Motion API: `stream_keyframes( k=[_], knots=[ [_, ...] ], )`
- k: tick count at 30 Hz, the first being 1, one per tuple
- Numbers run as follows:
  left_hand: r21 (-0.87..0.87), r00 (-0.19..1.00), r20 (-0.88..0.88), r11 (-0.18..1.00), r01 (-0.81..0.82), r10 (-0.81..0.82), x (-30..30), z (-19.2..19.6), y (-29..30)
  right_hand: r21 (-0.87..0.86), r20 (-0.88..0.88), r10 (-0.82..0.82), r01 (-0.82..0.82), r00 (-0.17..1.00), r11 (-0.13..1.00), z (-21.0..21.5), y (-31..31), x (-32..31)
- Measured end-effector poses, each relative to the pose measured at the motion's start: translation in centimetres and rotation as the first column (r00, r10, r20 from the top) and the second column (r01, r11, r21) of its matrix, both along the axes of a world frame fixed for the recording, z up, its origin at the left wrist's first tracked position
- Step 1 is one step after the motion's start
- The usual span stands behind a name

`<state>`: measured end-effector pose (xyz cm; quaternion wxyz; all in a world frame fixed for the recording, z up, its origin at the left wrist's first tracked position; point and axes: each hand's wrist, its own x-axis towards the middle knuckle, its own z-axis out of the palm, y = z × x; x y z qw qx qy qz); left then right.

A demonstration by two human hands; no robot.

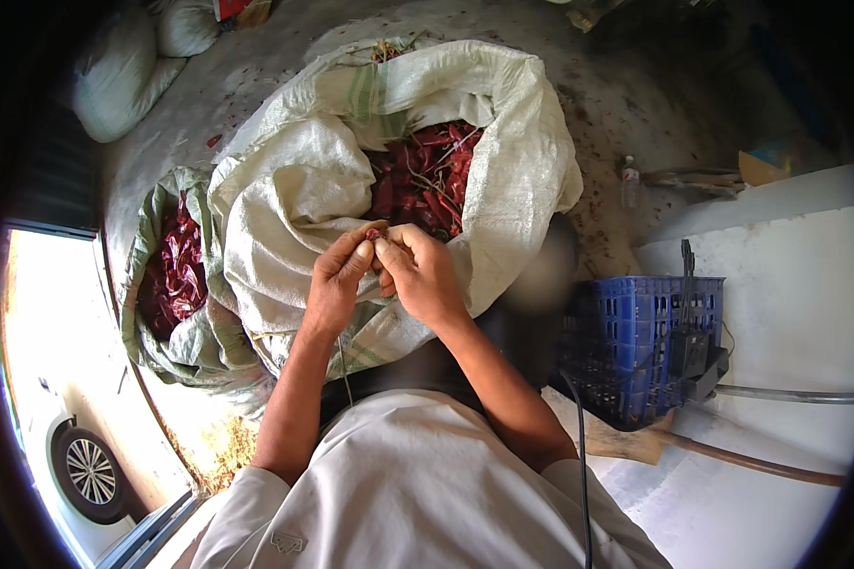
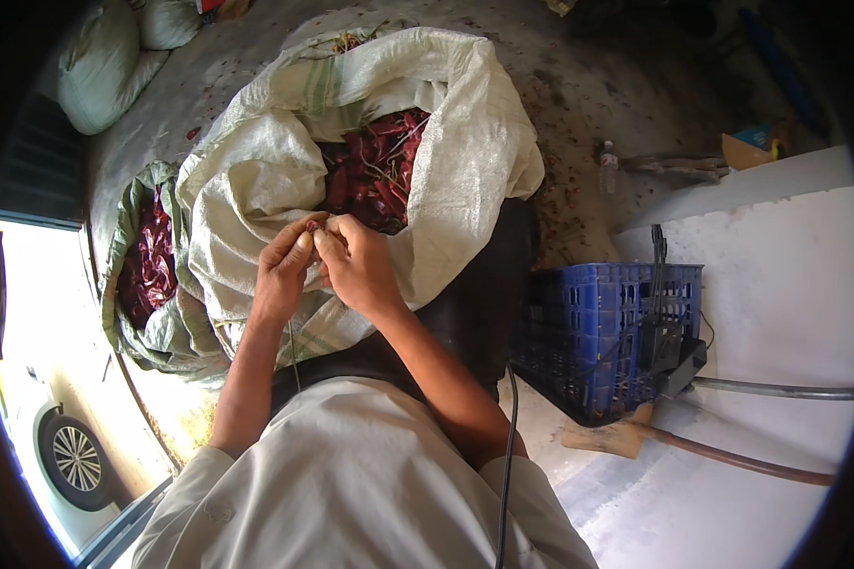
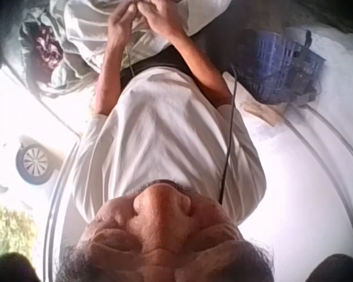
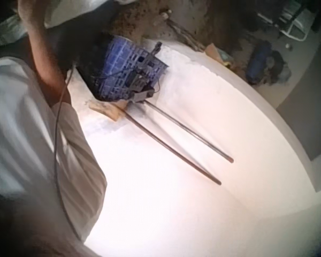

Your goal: The person sits on the floor and processes dried red peppers from a large white sack. They repeatedly pick peppers, remove stems by hand, and occasionally use scissors to cut stems before placing the peppers back into the sack.

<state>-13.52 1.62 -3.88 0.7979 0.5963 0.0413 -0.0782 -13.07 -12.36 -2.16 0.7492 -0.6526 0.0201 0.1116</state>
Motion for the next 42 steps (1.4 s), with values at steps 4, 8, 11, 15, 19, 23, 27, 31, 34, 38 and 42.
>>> stream_keyframes(
  k=[4,8,11,15,19,23,27,31,34,38,42],
  knots=[
    [0.125,0.998,0.059,0.992,-0.008,0.0,0.0,0.0,0.0,-0.015,0.035,0.003,-0.003,0.999,1.0,0.1,-0.1,-0.2],
    [0.13,0.998,0.054,0.991,-0.043,0.036,-0.1,0.4,-0.3,-0.196,0.166,0.021,0.012,0.986,0.98,-0.6,-0.5,-0.1],
    [0.159,0.997,0.053,0.985,-0.071,0.064,-0.3,-0.3,0.0,-0.333,0.24,0.031,0.052,0.97,0.942,-0.5,-1.0,0.1],
    [0.181,0.998,0.032,0.982,-0.06,0.055,-0.6,-0.4,0.2,-0.316,0.16,0.057,-0.004,0.985,0.949,0.0,-1.4,0.0],
    [0.199,0.999,-0.036,0.98,-0.009,0.017,-0.7,0.0,0.2,-0.244,0.041,0.118,-0.105,0.992,0.964,-0.9,-1.9,0.0],
    [0.17,0.995,-0.1,0.985,0.037,-0.021,-0.8,0.2,0.4,-0.108,-0.04,0.12,-0.124,0.992,0.986,-1.6,-2.0,0.0],
    [0.209,1.0,-0.03,0.978,0.015,-0.009,-0.8,-0.5,0.4,-0.085,-0.043,0.091,-0.094,0.995,0.992,-1.4,-1.9,-0.1],
    [0.64,0.981,0.174,0.767,-0.045,-0.087,-1.0,0.5,-0.3,-0.415,0.171,0.108,-0.027,0.979,0.909,-2.5,-2.0,0.0],
    [0.708,0.969,0.226,0.7,-0.092,-0.101,-1.1,0.7,-0.4,-0.465,0.221,0.158,-0.038,0.962,0.884,-2.1,-2.1,0.1],
    [0.658,0.991,0.128,0.75,-0.067,-0.023,-1.1,0.1,-0.2,-0.417,0.224,0.205,-0.096,0.953,0.904,-2.2,-2.3,0.0],
    [0.65,0.994,0.108,0.757,-0.059,-0.016,-1.1,0.3,-0.2,-0.223,0.105,0.199,-0.172,0.974,0.959,-2.0,-2.6,-0.1]
  ],
)
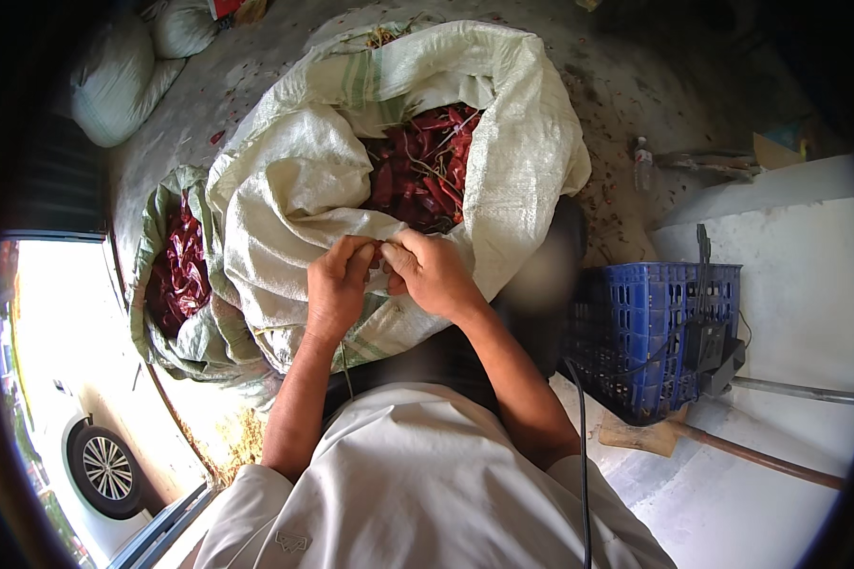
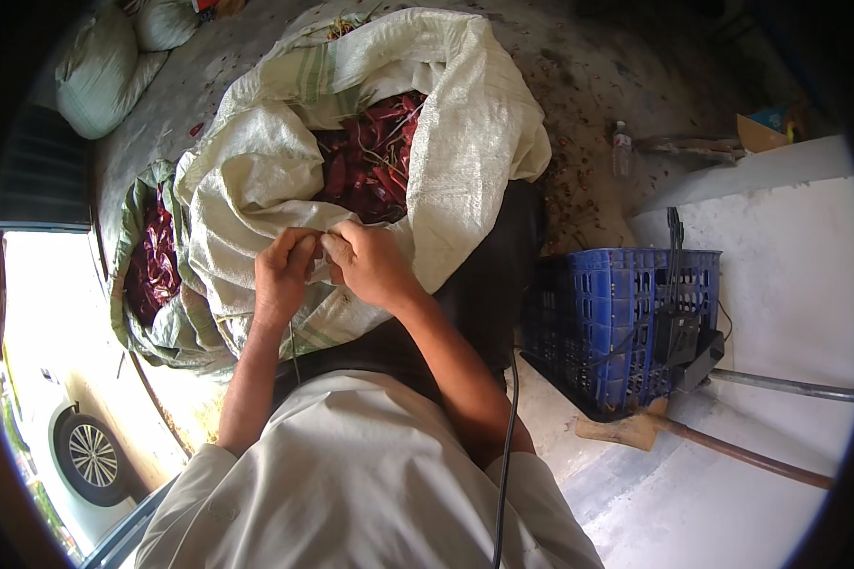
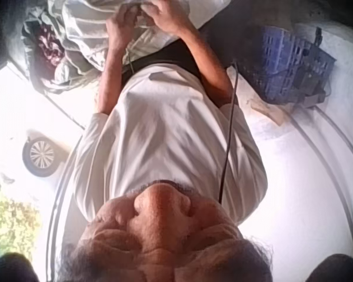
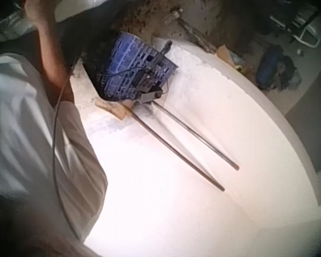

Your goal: The person sits on the floor and processes dried red peppers from a large white sack. They repeatedly pick peppers, remove stems by hand, and occasionally use scissors to cut stems before placing the peppers back into the sack.

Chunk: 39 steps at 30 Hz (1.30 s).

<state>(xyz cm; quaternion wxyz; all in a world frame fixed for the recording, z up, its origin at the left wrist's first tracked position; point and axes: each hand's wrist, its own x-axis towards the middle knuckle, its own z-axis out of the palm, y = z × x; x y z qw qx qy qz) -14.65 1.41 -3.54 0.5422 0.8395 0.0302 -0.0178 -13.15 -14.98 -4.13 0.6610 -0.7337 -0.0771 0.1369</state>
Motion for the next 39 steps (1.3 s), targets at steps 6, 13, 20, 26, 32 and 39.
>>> stream_keyframes(
  k=[6,13,20,26,32,39],
  knots=[
    [0.086,0.997,0.072,0.996,0.019,-0.025,-0.2,0.1,-0.4,-0.131,0.124,0.0,0.016,0.992,0.991,-1.1,0.0,0.0],
    [0.164,0.994,0.109,0.987,0.005,-0.023,-0.5,0.5,-0.5,0.159,-0.095,0.013,0.003,0.995,0.987,-1.3,-0.1,-0.6],
    [0.044,0.999,0.045,0.999,-0.007,0.005,-1.0,0.9,-0.6,-0.02,-0.014,0.073,-0.073,0.997,0.997,0.3,-0.8,-0.7],
    [-0.246,0.981,-0.193,0.966,-0.076,0.028,-1.0,0.5,0.4,0.133,0.013,0.115,-0.116,0.993,0.984,-1.0,-0.7,-1.7],
    [0.133,0.98,0.192,0.99,0.034,-0.06,-1.5,1.2,-0.9,0.166,-0.125,0.106,-0.085,0.987,0.983,-0.6,-0.8,-1.3],
    [0.171,0.986,0.152,0.984,0.039,-0.066,-1.9,0.6,-0.4,-0.01,-0.049,0.151,-0.151,0.987,0.988,-0.1,-1.0,-1.7]
  ],
)
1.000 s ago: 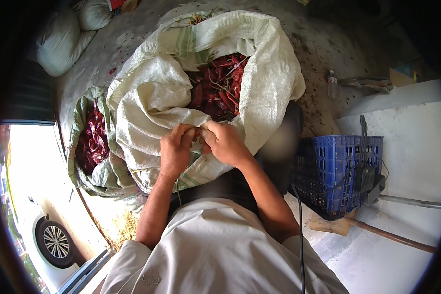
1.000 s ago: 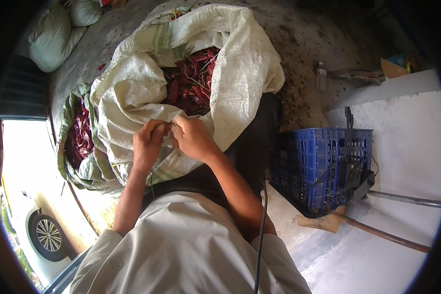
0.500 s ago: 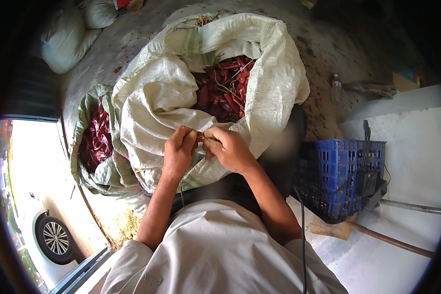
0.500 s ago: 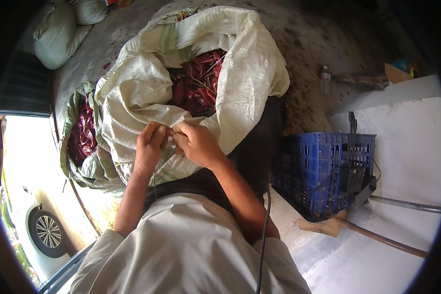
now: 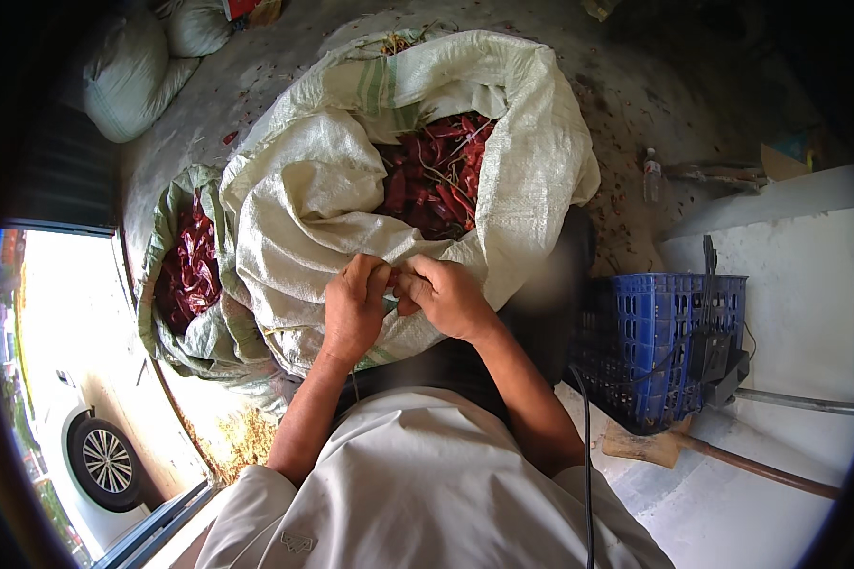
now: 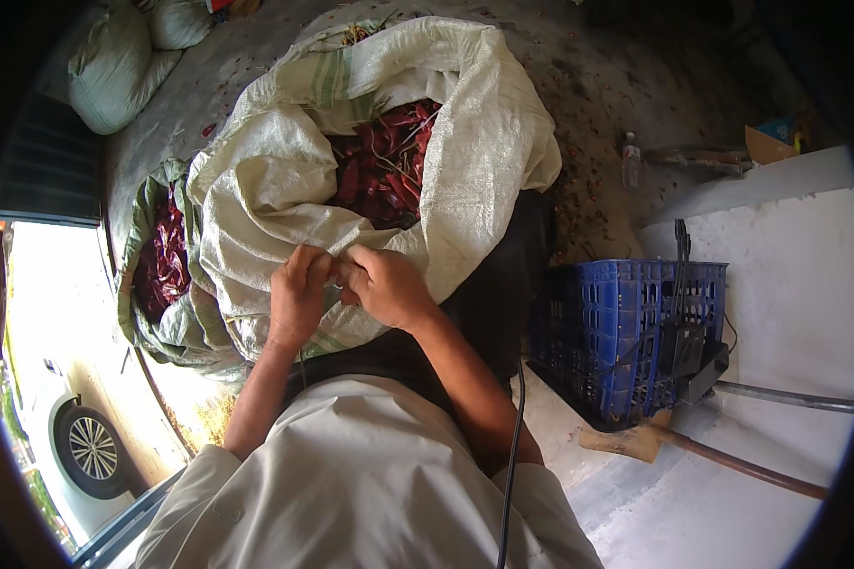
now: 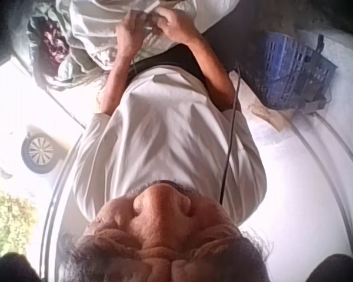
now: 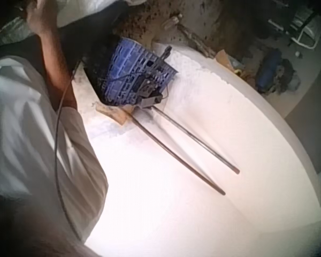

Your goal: The person sits on the floor and processes dried red peppers from a large white sack. They repeatedly pick peppers, remove stems by hand, and occasionally use scissors to cut stems before placing the peppers back into the sack.

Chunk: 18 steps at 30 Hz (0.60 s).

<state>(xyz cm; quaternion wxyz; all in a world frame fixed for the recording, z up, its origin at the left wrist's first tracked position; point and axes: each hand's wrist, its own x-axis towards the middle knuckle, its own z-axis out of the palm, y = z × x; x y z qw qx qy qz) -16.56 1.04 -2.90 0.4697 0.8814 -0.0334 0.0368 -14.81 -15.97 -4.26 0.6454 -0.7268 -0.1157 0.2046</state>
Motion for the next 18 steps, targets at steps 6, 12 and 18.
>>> stream_keyframes(
  k=[6,12,18],
  knots=[
    [0.095,0.994,0.103,0.995,0.039,-0.049,0.0,0.2,-0.1,0.051,-0.087,-0.023,0.027,0.996,0.998,0.5,0.0,0.1],
    [-0.069,1.0,0.001,0.997,-0.026,0.026,-0.1,0.1,-0.2,0.186,-0.108,-0.003,0.023,0.994,0.982,-0.9,0.0,-0.2],
    [0.024,1.0,0.028,1.0,0.003,-0.004,-0.2,0.8,-0.2,0.114,-0.182,0.011,0.01,0.983,0.993,0.8,-0.1,0.1]
  ],
)
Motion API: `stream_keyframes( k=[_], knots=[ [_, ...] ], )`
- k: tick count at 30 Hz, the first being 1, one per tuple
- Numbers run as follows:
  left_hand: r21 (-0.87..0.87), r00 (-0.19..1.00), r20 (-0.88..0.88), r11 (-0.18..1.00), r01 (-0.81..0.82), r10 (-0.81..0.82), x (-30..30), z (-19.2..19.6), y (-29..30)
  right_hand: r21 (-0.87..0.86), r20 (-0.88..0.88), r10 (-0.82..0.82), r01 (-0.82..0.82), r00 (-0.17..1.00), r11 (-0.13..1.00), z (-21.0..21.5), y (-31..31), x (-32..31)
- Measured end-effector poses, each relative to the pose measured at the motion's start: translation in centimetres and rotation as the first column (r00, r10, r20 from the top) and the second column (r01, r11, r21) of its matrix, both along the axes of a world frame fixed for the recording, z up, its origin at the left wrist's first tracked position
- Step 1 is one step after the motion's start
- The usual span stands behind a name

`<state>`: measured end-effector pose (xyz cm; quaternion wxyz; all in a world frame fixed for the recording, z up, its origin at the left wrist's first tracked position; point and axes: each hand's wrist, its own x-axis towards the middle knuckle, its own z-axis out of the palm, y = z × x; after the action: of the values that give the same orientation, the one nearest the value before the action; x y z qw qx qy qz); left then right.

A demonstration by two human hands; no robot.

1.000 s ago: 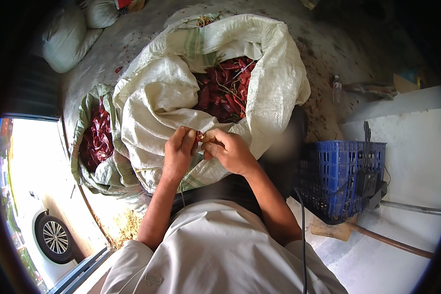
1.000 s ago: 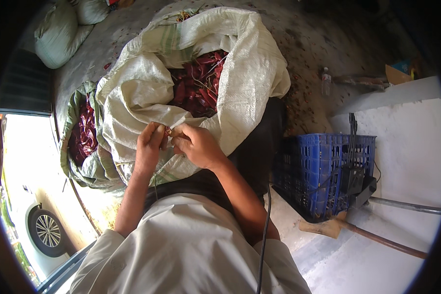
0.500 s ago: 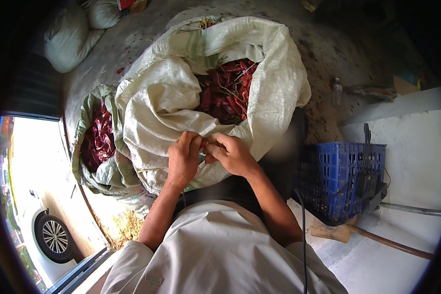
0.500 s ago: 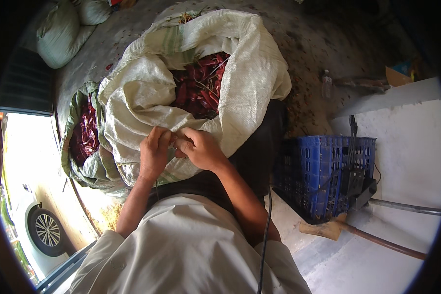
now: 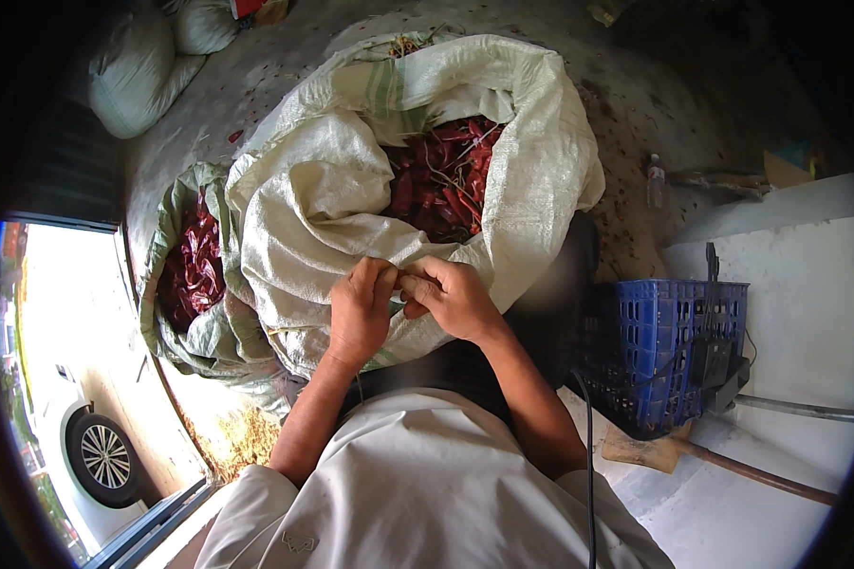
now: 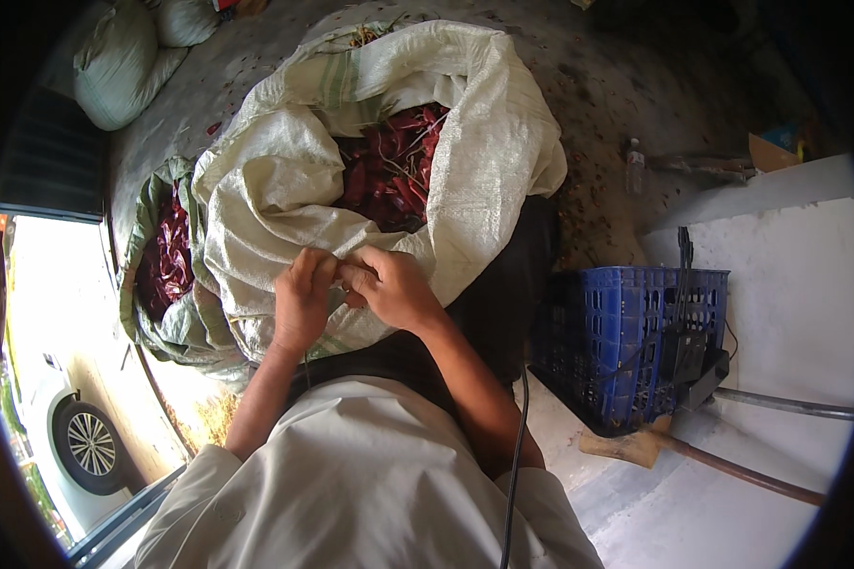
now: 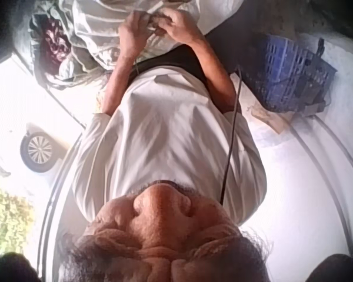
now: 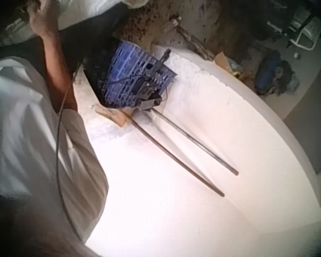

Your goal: The person sits on the floor and processes dried red peppers from a large white sack. They repeatedly pick peppers, remove stems by hand, and occasionally use scissors to cut stems before placing the peppers back into the sack.

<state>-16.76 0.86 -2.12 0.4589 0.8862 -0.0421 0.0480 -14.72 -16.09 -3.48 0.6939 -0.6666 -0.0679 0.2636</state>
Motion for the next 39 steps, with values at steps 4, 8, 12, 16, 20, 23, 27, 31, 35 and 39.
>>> stream_keyframes(
  k=[4,8,12,16,20,23,27,31,35,39],
  knots=[
    [-0.11,0.999,-0.042,0.994,-0.023,0.018,-0.1,-0.3,0.1,0.069,0.033,0.01,-0.012,0.999,0.998,-0.9,-0.1,-0.1],
    [-0.116,0.998,-0.06,0.993,-0.019,0.012,-0.1,0.1,0.2,0.141,0.029,-0.011,0.006,1.0,0.99,-1.3,0.0,-0.4],
    [-0.159,0.998,-0.061,0.987,-0.03,0.02,-0.1,-0.3,0.4,0.067,0.036,0.033,-0.035,0.999,0.997,-1.0,-0.1,-0.2],
    [-0.157,0.997,-0.077,0.987,-0.036,0.024,-0.2,-0.1,0.4,0.156,0.022,0.0,-0.004,1.0,0.988,-1.6,-0.1,-0.4],
    [-0.124,0.999,-0.048,0.992,-0.018,0.012,-0.2,-0.4,0.6,-0.133,0.193,0.038,-0.012,0.98,0.991,-0.1,0.3,-0.3],
    [-0.278,0.987,-0.157,0.957,-0.08,0.037,-0.5,-1.8,1.1,-0.245,0.32,0.093,-0.012,0.943,0.969,0.4,0.5,-0.2],
    [-0.536,0.894,-0.447,0.808,-0.245,-0.026,-0.4,-0.4,1.3,0.064,0.136,0.034,-0.043,0.99,0.997,-0.3,0.0,-0.3],
    [-0.573,0.885,-0.461,0.782,-0.246,-0.06,-0.4,-0.2,1.5,0.132,0.081,-0.059,0.048,0.995,0.99,-0.5,0.1,-0.5],
    [-0.499,0.923,-0.384,0.839,-0.216,0.009,-0.6,-1.0,1.5,-0.065,0.136,-0.058,0.068,0.989,0.996,0.6,0.6,-0.3],
    [-0.393,0.965,-0.244,0.9,-0.186,0.093,-0.7,-1.4,1.1,-0.238,0.274,-0.013,0.081,0.962,0.968,1.2,0.7,-0.4]
  ],
)
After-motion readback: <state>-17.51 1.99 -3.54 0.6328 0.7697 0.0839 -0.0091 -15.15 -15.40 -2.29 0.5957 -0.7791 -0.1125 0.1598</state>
